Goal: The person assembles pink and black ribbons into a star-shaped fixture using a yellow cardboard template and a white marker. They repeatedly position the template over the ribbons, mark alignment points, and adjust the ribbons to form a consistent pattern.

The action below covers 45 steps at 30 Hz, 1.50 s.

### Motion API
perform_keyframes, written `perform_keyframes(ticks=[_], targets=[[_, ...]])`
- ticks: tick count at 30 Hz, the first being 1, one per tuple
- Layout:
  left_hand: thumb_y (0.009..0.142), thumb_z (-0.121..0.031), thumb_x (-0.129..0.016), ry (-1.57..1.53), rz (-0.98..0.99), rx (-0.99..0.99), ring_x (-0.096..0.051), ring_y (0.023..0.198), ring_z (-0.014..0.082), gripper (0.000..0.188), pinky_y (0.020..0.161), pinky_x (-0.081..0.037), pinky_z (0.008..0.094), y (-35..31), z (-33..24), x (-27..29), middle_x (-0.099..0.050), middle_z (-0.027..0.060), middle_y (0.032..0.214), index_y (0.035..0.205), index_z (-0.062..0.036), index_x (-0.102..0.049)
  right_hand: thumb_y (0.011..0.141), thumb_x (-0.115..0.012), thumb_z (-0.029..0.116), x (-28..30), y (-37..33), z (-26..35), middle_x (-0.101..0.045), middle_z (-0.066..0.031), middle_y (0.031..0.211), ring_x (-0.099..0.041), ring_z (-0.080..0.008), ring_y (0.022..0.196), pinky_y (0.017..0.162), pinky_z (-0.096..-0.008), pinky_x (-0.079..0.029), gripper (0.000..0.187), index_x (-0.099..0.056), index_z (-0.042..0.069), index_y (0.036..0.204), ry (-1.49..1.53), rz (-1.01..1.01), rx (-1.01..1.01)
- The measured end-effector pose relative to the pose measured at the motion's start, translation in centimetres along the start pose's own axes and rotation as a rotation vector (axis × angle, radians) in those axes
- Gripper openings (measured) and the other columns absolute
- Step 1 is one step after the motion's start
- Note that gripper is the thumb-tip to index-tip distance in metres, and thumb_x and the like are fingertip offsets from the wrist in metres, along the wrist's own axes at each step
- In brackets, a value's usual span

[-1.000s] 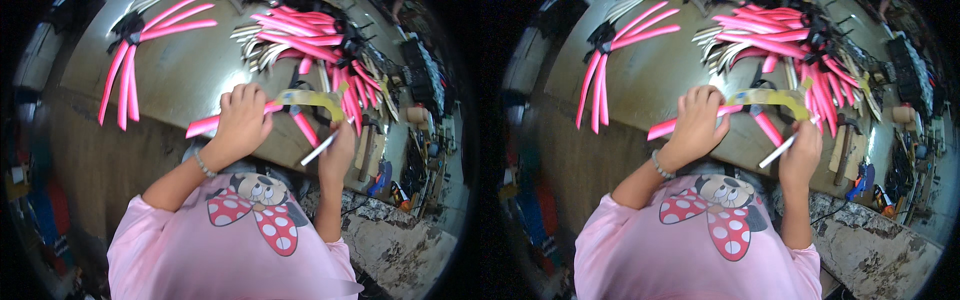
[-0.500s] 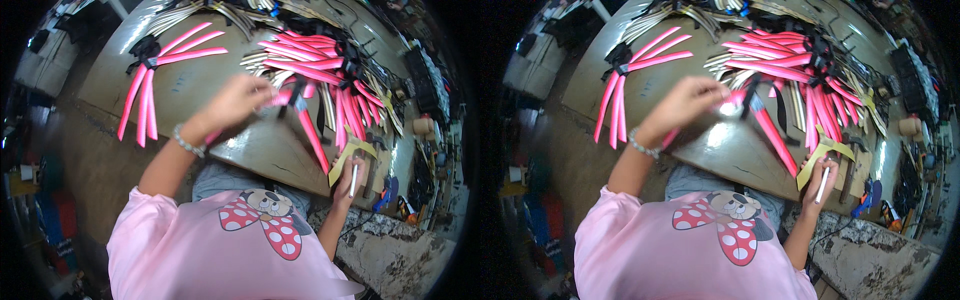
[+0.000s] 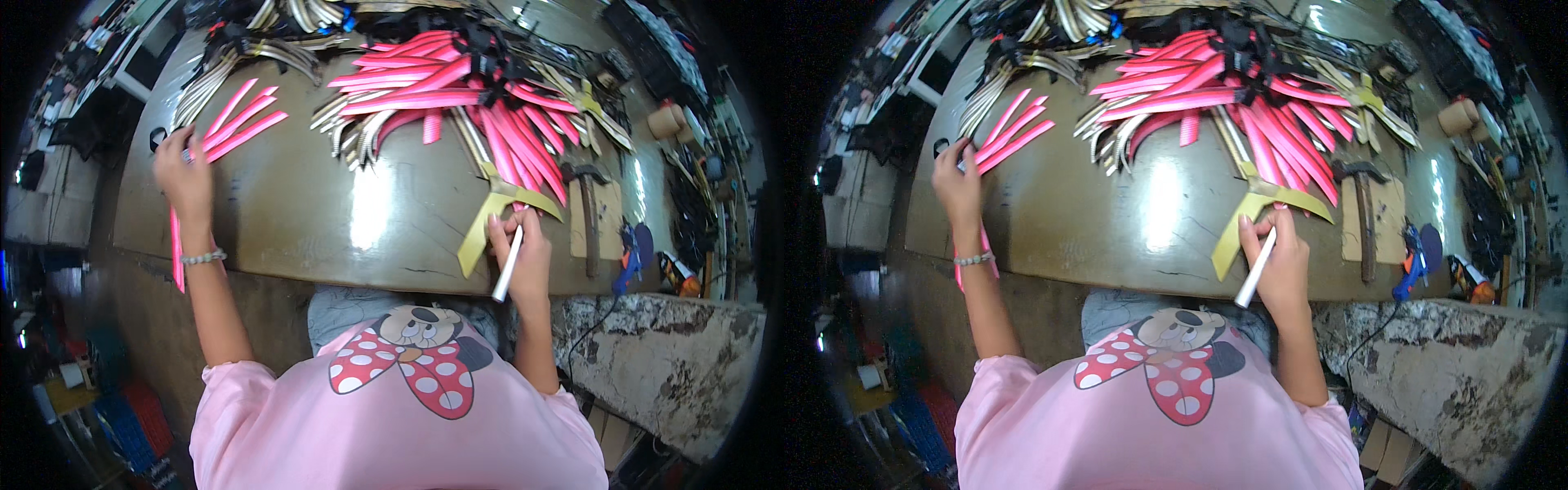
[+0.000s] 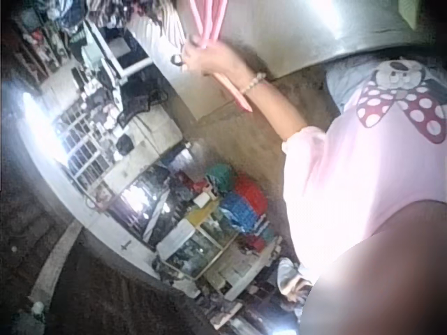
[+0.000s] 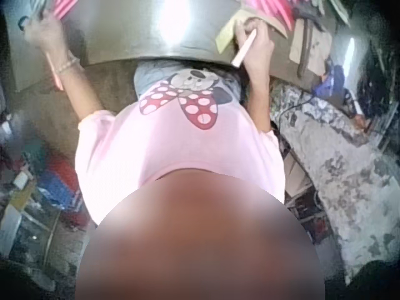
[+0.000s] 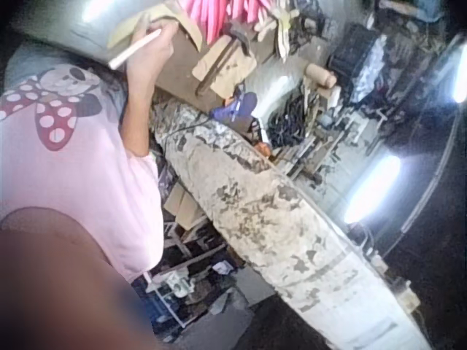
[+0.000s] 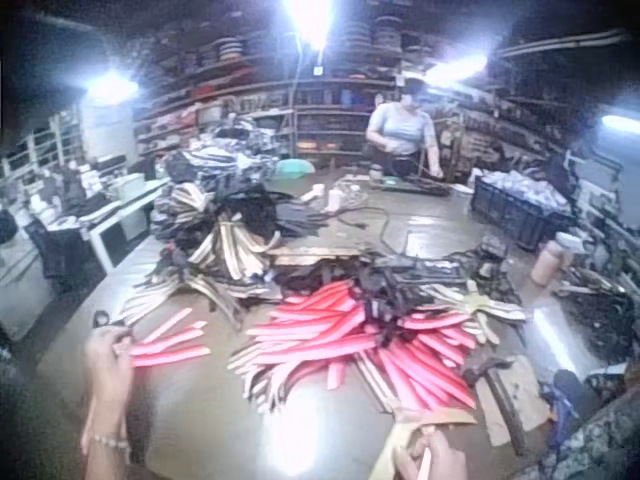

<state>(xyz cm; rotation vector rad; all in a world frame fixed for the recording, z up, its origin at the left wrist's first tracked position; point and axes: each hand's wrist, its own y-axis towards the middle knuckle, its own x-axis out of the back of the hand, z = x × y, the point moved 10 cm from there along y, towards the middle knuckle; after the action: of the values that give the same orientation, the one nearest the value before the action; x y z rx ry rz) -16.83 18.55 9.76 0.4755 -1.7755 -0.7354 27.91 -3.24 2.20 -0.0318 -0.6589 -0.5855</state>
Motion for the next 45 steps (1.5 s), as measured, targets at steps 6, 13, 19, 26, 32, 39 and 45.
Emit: perform_keyframes(ticks=[6, 13, 19, 26, 32, 39, 45], targets=[[0.084, -0.010, -0.069, -0.638, 0.132, -0.661, -0.062, 0.106, 0.0321, 0.036, 0.092, -0.050, 0.0423, -3.6, -29.5, -7.6, -0.065, 0.0132, 0.115, 0.120, -0.0089, -0.065, 0.082, -0.066, 0.003, 4.0, 2.4, 3.6, -0.064, -0.0176, 0.104, -0.058, -0.0376, 0.103, 0.088, -0.0465, -0.045, 0.015, -0.052, 0.001, 0.089, -0.364, -0.093, 0.514], [0.089, -0.014, -0.062, -0.479, 0.236, -0.769, -0.062, 0.097, 0.0259, 0.036, 0.086, -0.048, 0.0381, -2.2, -33.0, -10.2, -0.064, 0.0086, 0.102, 0.125, -0.0127, -0.064, 0.079, -0.059, -0.007, 2.7, -0.2, 0.3, -0.064, -0.0187, 0.116, -0.057, -0.0384, 0.108, 0.091, -0.0457, -0.046, 0.016, -0.052, 0.001, 0.092, -0.244, 0.281, 0.394], [0.089, -0.011, -0.067, -0.558, 0.241, -0.589, -0.062, 0.094, 0.0306, 0.029, 0.080, -0.052, 0.0407, -4.3, -28.0, 0.1, -0.063, 0.0112, 0.100, 0.117, -0.0066, -0.068, 0.081, -0.071, 0.002, -0.9, -4.3, 3.2, -0.063, -0.0164, 0.108, -0.058, -0.0361, 0.099, 0.084, -0.0436, -0.048, 0.021, -0.052, 0.000, 0.089, -0.002, 0.482, 0.445], [0.091, -0.008, -0.067, -0.409, 0.787, -0.308, -0.055, 0.107, 0.0310, 0.032, 0.092, -0.049, 0.0399, -13.0, -22.5, -2.6, -0.057, 0.0135, 0.122, 0.123, -0.0066, -0.067, 0.073, -0.079, 0.000, -1.4, -6.0, 6.0, -0.067, -0.0138, 0.107, -0.063, -0.0284, 0.092, 0.077, -0.0353, -0.051, 0.032, -0.047, 0.007, 0.077, 0.062, 0.517, 0.458], [0.094, -0.009, -0.061, -0.692, 0.526, -0.007, -0.060, 0.101, 0.0303, 0.021, 0.090, -0.048, 0.0392, -11.1, -18.8, 0.2, -0.063, 0.0159, 0.112, 0.113, -0.0012, -0.065, 0.073, -0.079, 0.000, -2.7, -2.3, 6.8, -0.069, -0.0136, 0.104, -0.066, -0.0252, 0.086, 0.075, -0.0316, -0.051, 0.033, -0.047, 0.005, 0.077, 0.081, 0.353, 0.467], [0.089, -0.009, -0.066, -0.620, 0.539, -0.165, -0.058, 0.105, 0.0348, 0.025, 0.092, -0.046, 0.0425, -13.2, -20.4, -0.1, -0.061, 0.0153, 0.116, 0.112, -0.0020, -0.061, 0.076, -0.079, 0.004, -5.2, -0.1, 4.6, -0.070, -0.0117, 0.101, -0.061, -0.0182, 0.078, 0.063, -0.0293, -0.047, 0.031, -0.048, 0.004, 0.078, 0.083, 0.237, 0.333], [0.087, -0.007, -0.070, -0.614, 0.514, -0.203, -0.058, 0.105, 0.0314, 0.026, 0.091, -0.047, 0.0416, -13.9, -20.0, -0.9, -0.062, 0.0119, 0.115, 0.112, -0.0031, -0.067, 0.077, -0.079, 0.002, -5.5, -0.9, 5.0, -0.071, -0.0134, 0.103, -0.061, -0.0259, 0.083, 0.072, -0.0340, -0.050, 0.031, -0.048, 0.003, 0.078, -0.051, 0.160, 0.451]])
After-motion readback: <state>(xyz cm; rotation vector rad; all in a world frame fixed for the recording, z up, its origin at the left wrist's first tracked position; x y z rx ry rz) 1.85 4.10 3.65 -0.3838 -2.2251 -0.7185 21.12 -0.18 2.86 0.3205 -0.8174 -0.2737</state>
